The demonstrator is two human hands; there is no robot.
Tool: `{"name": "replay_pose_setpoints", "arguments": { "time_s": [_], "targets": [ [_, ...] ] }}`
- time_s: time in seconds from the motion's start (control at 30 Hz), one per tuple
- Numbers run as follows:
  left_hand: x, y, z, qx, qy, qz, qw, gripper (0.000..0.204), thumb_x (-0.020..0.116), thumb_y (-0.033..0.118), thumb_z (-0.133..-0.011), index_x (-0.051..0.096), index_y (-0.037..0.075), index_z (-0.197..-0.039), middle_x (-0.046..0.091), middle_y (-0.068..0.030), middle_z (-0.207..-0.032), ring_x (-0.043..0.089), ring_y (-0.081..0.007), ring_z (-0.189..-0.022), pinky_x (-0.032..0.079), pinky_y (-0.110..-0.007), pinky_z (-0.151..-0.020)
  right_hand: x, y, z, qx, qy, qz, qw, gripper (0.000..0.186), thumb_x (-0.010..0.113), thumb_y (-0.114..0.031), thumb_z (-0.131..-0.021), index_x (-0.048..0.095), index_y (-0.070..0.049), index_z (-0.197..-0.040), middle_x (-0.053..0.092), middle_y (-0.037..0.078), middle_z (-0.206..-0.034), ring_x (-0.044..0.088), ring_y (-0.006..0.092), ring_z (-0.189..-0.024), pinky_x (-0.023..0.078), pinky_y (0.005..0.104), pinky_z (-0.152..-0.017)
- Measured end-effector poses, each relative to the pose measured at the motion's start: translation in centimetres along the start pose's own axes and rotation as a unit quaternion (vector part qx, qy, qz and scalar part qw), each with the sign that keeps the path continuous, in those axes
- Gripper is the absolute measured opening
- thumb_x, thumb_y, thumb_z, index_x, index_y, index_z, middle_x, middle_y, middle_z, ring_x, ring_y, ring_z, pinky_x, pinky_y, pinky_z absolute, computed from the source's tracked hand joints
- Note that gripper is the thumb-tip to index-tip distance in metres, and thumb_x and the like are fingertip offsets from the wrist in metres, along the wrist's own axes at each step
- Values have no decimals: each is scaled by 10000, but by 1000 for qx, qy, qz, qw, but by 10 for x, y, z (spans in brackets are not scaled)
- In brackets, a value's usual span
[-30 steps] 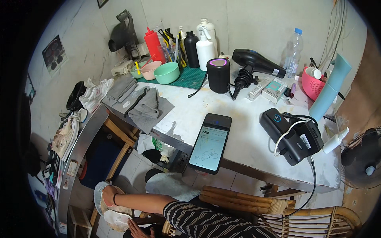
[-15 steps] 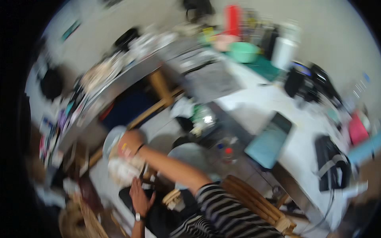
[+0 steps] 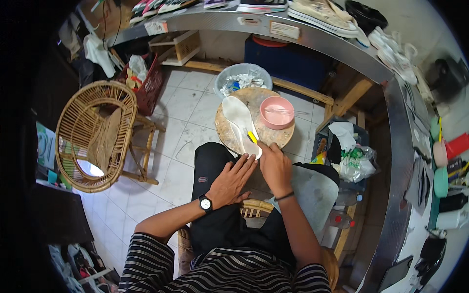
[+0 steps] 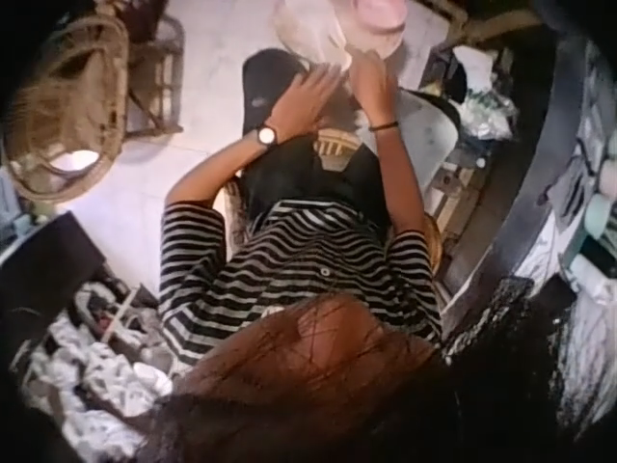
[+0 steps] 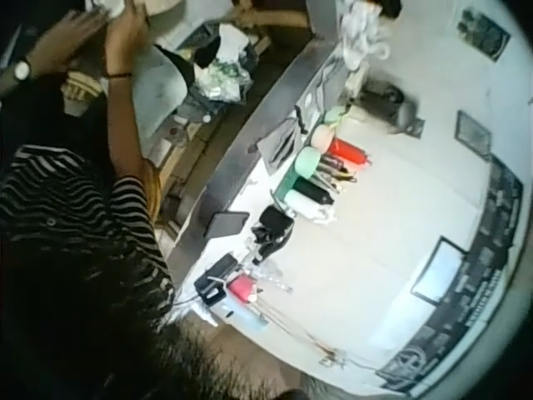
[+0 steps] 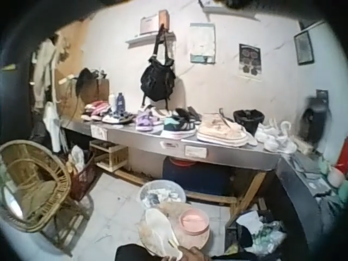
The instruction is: Applying glue to the surface of a white shoe sole using a brush for repair.
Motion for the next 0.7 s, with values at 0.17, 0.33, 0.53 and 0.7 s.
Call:
{"name": "replay_pose_setpoints", "arguments": {
  "time_s": [0.17, 0.33, 0.53, 0.7],
  "targets": [
    [0, 3, 0, 4, -1, 31, 1000, 1073, 723, 612, -816, 346, -16, -1600, 359, -207, -1639, 344, -375, -1507, 430, -431, -1038, 10, 8, -4, -31, -54, 34, 997, 284, 647, -110, -923, 779, -177, -1166, 658, 97, -901, 694, 339, -795, 561, 439, -691],
    [2, 4, -2, -4, -12, 41, 999, 1098, 729, 635, -779, 368, -26, -1578, 361, -227, -1635, 353, -403, -1501, 436, -424, -1018, 2, -7, -13, -103, -25, 16, 994, 330, 664, -88, -886, 768, -185, -1184, 645, 86, -907, 693, 334, -770, 563, 442, -670],
    [4, 5, -1, 4, 12, 32, 999, 1091, 712, 682, -778, 392, 20, -1583, 394, -226, -1600, 363, -408, -1488, 444, -433, -1003, -15, -16, -19, -89, -150, 90, 981, 376, 690, -83, -876, 744, -191, -1232, 620, 82, -925, 691, 305, -752, 567, 442, -673],
    [5, 4, -1, 5, 11, 47, 999, 1093, 712, 693, -761, 408, 35, -1578, 386, -240, -1602, 367, -432, -1481, 450, -439, -989, -6, -7, -16, -133, -84, 43, 987, 370, 686, -78, -881, 734, -170, -1237, 624, 87, -945, 692, 316, -755, 564, 436, -676]
  ]
}}
Point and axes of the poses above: each hand's wrist, its own z-axis away from the middle knuckle, its own x-axis out of the palm, y = z × x, the point moved 2 cm from there along -z, towards the middle knuckle
